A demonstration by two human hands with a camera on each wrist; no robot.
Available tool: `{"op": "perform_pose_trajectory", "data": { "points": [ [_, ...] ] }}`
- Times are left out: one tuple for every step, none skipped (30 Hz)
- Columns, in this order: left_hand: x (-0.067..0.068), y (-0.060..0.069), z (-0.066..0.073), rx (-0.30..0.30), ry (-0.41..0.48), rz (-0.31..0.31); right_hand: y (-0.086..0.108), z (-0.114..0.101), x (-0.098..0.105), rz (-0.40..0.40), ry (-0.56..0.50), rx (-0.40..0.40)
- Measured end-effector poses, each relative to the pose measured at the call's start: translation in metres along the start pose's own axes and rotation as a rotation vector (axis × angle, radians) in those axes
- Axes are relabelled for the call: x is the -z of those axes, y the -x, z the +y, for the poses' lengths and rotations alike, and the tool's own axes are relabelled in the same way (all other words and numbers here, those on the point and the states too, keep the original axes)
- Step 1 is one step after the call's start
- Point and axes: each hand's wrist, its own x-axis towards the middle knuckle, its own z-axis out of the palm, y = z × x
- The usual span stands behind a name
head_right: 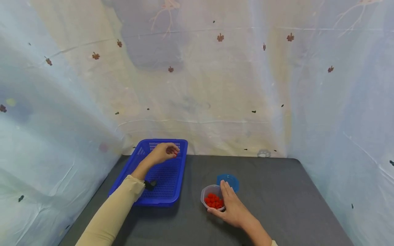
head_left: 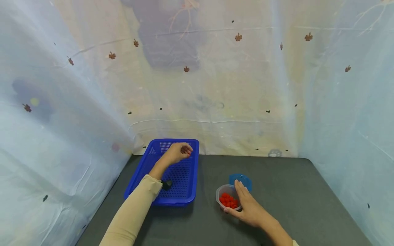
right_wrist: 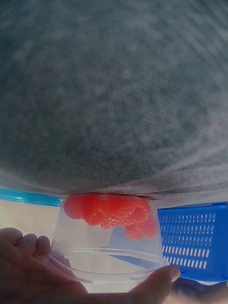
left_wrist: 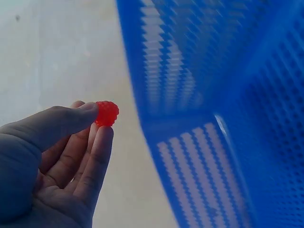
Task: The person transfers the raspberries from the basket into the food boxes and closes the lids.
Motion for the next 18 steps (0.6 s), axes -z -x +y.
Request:
{"op": "perform_pose_trajectory", "data": {
  "points": [
    [-0.002, 0.000, 0.006, -0.014, 0.003, -0.006, 0.000, 0.000, 0.000, 0.002, 0.001, 0.000],
    [-0.004, 0.001, 0.011, -0.028, 0.006, -0.010, 0.000, 0.000, 0.000, 0.003, 0.004, -0.001],
    [-0.006, 0.002, 0.016, -0.036, 0.011, -0.016, 0.000, 0.000, 0.000, 0.005, 0.005, -0.001],
    [-0.008, 0.002, 0.021, -0.048, 0.012, -0.021, 0.000, 0.000, 0.000, 0.007, 0.007, -0.003],
    [-0.010, 0.002, 0.026, -0.055, 0.014, -0.026, 0.000, 0.000, -0.001, 0.008, 0.010, -0.004],
    [-0.013, 0.002, 0.031, -0.063, 0.012, -0.030, 0.000, 0.000, -0.001, 0.009, 0.012, -0.005],
    [-0.015, 0.003, 0.035, -0.070, 0.013, -0.037, 0.000, 0.000, -0.001, 0.010, 0.012, -0.006],
    [-0.018, 0.003, 0.040, -0.075, 0.013, -0.045, 0.000, 0.000, -0.001, 0.008, 0.013, -0.009],
    [-0.020, 0.004, 0.044, -0.083, 0.009, -0.053, 0.000, 0.000, -0.001, 0.007, 0.014, -0.010],
    [-0.023, 0.004, 0.048, -0.090, 0.006, -0.059, 0.000, 0.000, -0.001, 0.006, 0.014, -0.012],
    [-0.025, 0.005, 0.052, -0.098, 0.004, -0.066, 0.000, 0.000, 0.000, 0.006, 0.013, -0.014],
    [-0.027, 0.005, 0.056, -0.102, -0.001, -0.072, 0.000, 0.000, 0.000, 0.006, 0.010, -0.016],
    [-0.029, 0.006, 0.060, -0.107, -0.003, -0.079, 0.000, -0.001, 0.000, 0.006, 0.008, -0.019],
    [-0.031, 0.007, 0.064, -0.113, -0.009, -0.085, -0.001, -0.001, 0.000, 0.005, 0.007, -0.021],
    [-0.033, 0.008, 0.067, -0.121, -0.014, -0.091, -0.001, -0.001, 0.000, 0.006, 0.006, -0.022],
    [-0.035, 0.009, 0.070, -0.125, -0.019, -0.097, -0.001, -0.001, 0.000, 0.006, 0.004, -0.023],
    [-0.037, 0.011, 0.073, -0.127, -0.019, -0.104, -0.001, -0.001, 0.000, 0.007, 0.001, -0.023],
    [-0.039, 0.012, 0.076, -0.128, -0.017, -0.109, -0.001, -0.001, 0.000, 0.006, -0.003, -0.022]
  ]
}}
